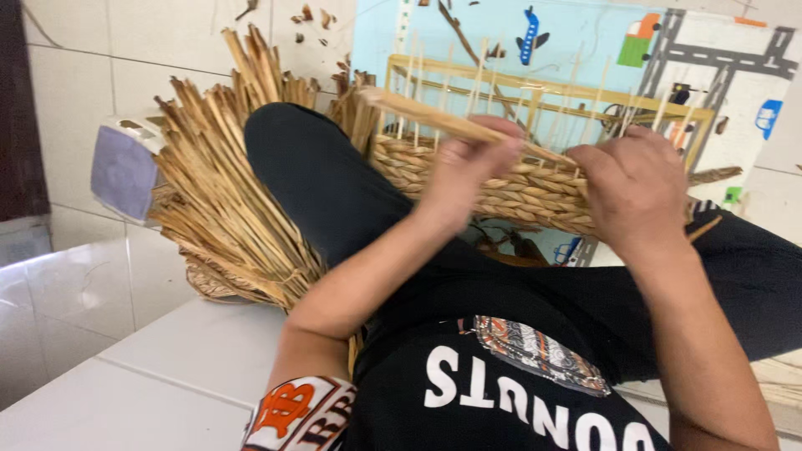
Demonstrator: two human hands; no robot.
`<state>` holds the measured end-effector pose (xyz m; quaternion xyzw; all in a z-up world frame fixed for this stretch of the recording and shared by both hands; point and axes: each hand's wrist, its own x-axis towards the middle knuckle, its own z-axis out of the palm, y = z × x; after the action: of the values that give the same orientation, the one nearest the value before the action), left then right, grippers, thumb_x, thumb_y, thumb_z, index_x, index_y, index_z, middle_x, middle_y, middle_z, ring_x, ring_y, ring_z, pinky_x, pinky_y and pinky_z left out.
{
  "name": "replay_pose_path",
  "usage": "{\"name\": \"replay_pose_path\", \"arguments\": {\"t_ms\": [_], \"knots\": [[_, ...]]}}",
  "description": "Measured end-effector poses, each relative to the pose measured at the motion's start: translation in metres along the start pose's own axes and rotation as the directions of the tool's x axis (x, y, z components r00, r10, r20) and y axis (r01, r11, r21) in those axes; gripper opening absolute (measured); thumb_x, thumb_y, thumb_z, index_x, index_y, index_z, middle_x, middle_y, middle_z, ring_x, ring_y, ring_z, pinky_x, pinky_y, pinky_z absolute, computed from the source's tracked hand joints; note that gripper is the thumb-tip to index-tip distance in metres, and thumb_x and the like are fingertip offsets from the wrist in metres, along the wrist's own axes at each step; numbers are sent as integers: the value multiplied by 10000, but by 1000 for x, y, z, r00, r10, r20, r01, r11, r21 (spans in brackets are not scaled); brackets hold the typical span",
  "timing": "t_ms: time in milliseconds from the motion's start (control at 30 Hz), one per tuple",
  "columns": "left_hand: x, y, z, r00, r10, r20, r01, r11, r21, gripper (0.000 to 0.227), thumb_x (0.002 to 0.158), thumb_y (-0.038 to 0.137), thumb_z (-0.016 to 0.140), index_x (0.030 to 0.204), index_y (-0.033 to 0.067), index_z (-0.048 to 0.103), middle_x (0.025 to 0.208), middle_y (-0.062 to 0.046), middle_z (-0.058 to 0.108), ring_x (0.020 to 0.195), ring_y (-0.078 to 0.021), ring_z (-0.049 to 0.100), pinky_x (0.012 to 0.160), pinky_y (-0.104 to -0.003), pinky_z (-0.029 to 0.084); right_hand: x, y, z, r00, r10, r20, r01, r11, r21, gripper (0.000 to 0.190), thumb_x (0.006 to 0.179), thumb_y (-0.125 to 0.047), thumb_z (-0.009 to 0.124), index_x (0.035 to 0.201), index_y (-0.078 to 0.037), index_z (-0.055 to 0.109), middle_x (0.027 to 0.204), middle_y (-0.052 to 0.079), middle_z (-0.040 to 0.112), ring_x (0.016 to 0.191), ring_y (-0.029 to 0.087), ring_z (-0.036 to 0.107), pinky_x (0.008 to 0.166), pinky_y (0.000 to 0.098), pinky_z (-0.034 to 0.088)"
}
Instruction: The person weaves together fibers and wooden sticks to construct a basket.
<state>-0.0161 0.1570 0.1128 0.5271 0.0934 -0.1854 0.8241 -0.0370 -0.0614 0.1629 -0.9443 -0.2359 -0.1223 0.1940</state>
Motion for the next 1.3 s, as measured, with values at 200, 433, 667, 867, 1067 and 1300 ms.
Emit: {"name": "replay_pose_path", "arguments": {"t_ms": [200,433,667,867,1067,1300], "knots": [[11,7,-21,996,12,-89,-25,989,-149,199,944,130,702,1133,133,639,973,-37,760,811,-114,718,737,-277,607,-50,57,-18,971,177,162,-161,981,-111,196,1053,-20,737,1179,-170,743,826,36,605,834,234,615,755,384,454],[37,-18,3,998,41,-49,-48,987,-153,169,995,137,722,1148,90,670,880,-51,721,781,-127,703,673,-280,588,-79,109,-59,884,380,272,-324,918,-230,218,936,-56,751,1152,-80,766,847,121,651,760,289,617,688,399,484],[54,-79,53,968,-249,-12,242,930,276,156,970,196,713,994,59,644,807,-70,718,652,-126,671,556,-268,559,-57,105,-68,914,359,188,-319,924,-214,348,896,-190,753,1222,-67,739,982,151,692,884,315,665,767,425,525],[47,-128,83,922,-348,167,288,908,304,175,960,148,673,1114,78,629,913,-54,744,753,-101,716,659,-264,583,-78,86,-7,843,320,433,-355,935,1,315,984,-261,719,1250,-91,734,981,133,724,893,312,704,776,421,565],[46,-154,79,904,-311,293,190,907,376,108,1006,112,645,1061,19,649,945,-57,755,798,-101,720,724,-264,621,-99,109,14,732,378,567,-569,797,202,262,933,-295,723,1084,-81,736,887,97,723,769,277,702,704,427,561],[53,-133,95,870,-477,128,142,490,860,224,1012,243,649,956,28,677,844,-92,771,751,-144,757,694,-301,602,-113,117,34,709,402,580,-571,810,136,208,999,-287,671,992,-99,760,884,83,740,795,267,698,732,433,546]]}}
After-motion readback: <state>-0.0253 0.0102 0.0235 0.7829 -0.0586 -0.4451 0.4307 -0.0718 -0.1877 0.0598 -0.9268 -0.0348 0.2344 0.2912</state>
